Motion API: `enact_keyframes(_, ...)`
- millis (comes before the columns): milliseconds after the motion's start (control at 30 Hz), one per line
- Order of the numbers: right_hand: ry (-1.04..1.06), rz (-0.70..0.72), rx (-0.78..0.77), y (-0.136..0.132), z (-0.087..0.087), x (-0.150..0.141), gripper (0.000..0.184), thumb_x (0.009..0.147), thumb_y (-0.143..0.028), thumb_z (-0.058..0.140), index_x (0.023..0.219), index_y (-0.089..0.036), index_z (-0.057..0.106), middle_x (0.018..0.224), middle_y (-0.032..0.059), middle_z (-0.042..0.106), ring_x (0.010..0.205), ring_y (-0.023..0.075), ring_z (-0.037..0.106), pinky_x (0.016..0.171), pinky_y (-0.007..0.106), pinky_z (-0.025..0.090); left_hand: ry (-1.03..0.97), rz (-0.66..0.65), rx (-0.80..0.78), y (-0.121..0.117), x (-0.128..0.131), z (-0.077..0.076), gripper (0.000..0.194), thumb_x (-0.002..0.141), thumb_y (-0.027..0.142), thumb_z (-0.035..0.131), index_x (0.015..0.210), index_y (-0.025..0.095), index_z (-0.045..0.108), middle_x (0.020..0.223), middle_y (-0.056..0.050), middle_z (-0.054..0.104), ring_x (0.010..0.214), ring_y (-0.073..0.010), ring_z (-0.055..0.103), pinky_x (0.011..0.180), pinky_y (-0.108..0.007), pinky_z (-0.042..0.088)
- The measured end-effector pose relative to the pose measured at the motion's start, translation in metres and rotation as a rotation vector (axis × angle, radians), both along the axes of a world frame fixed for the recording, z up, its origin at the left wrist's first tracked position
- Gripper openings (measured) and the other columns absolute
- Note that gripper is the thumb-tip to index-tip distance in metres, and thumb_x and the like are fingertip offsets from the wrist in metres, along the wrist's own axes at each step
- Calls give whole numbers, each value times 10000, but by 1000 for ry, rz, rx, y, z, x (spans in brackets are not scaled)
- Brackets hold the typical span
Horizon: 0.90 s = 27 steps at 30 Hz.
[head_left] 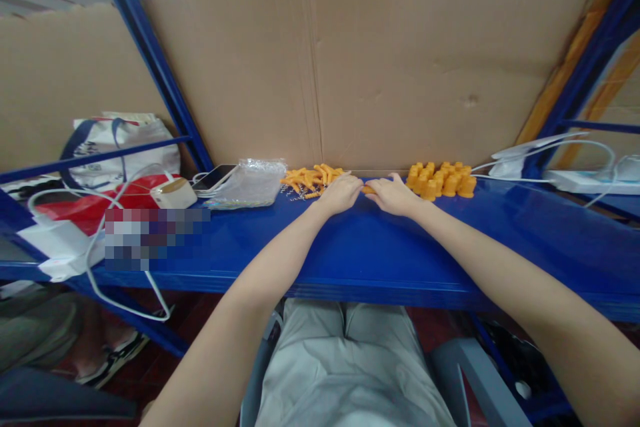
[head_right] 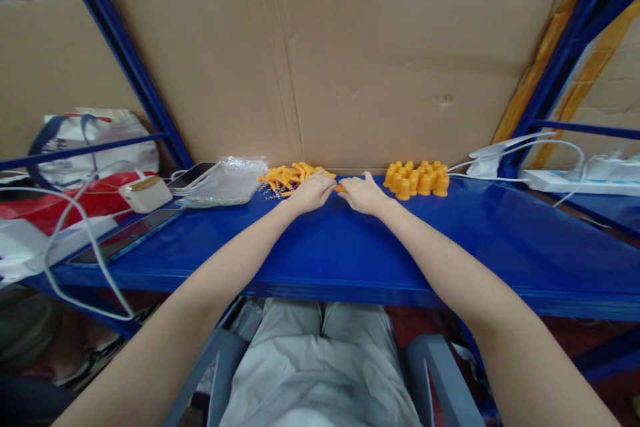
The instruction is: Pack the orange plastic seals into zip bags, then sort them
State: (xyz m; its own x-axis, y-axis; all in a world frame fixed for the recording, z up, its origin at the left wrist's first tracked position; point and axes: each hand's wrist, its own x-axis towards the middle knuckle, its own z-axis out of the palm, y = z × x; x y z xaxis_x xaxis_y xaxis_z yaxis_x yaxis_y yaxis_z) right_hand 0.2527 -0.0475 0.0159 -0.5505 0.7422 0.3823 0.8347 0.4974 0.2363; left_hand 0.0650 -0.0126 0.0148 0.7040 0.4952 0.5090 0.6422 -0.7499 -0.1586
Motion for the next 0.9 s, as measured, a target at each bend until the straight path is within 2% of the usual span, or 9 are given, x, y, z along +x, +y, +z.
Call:
enact_keyframes(67, 3, 2, -26, 1, -1, 0, 323, 1017, -272, 366, 1203, -125, 585, 1192, 184, 698, 1108, 297, 620, 952, 432, 296, 11, -13, 8, -2, 0, 0, 235, 956, 166, 422, 939, 141, 655, 978, -124, 722, 1004, -226, 667, 1136, -448, 386)
enact_keyframes(200, 12, 3, 18, 2, 2, 3, 275, 985, -262, 429, 1155, -120, 592, 1137, 187, 701, 1073, 300, 615, 924, 411, 301, 23, -9, 14, -4, 1, 1, 226, 925, 178, 429, 904, 159, 653, 946, -123, 715, 981, -247, 649, 1050, -444, 444)
enact_keyframes(333, 26, 51, 54, 4, 6, 4, 220, 951, -216, 463, 1103, -130, 597, 1063, 165, 695, 1031, 281, 607, 894, 373, 313, -49, -11, -42, -3, 2, 2, 207, 907, 206, 455, 897, 162, 657, 923, -125, 712, 942, -255, 646, 948, -425, 479)
enact_keyframes(500, -19, 32, 151, -1, 12, 3, 228, 953, -168, 417, 1071, -155, 612, 989, 147, 687, 967, 277, 587, 854, 382, 292, -296, -17, -256, 3, 7, -1, 124, 881, 245, 538, 855, 173, 636, 789, -48, 687, 778, -199, 635, 773, -339, 496)
enact_keyframes(667, -64, -2, 272, -8, 19, 0, 313, 959, -102, 346, 1098, -170, 617, 1032, 152, 694, 993, 281, 576, 865, 399, 271, -447, -35, -521, 6, 12, 1, 144, 907, 251, 537, 793, 172, 576, 631, 23, 591, 590, -126, 559, 623, -248, 446)
enact_keyframes(733, -70, 3, 274, -7, 19, 1, 291, 966, -122, 362, 1109, -159, 613, 1032, 160, 699, 995, 285, 581, 863, 396, 271, -420, -26, -484, 3, 11, 2, 131, 898, 244, 540, 793, 177, 579, 631, 22, 589, 597, -133, 565, 634, -256, 451)
enact_keyframes(900, -100, 53, 119, 1, 7, 6, 231, 982, -243, 474, 1139, -130, 599, 1045, 166, 715, 995, 283, 612, 837, 362, 282, -133, -14, -158, -6, 3, 3, 103, 839, 233, 550, 808, 181, 634, 752, -54, 670, 761, -213, 641, 782, -345, 482)
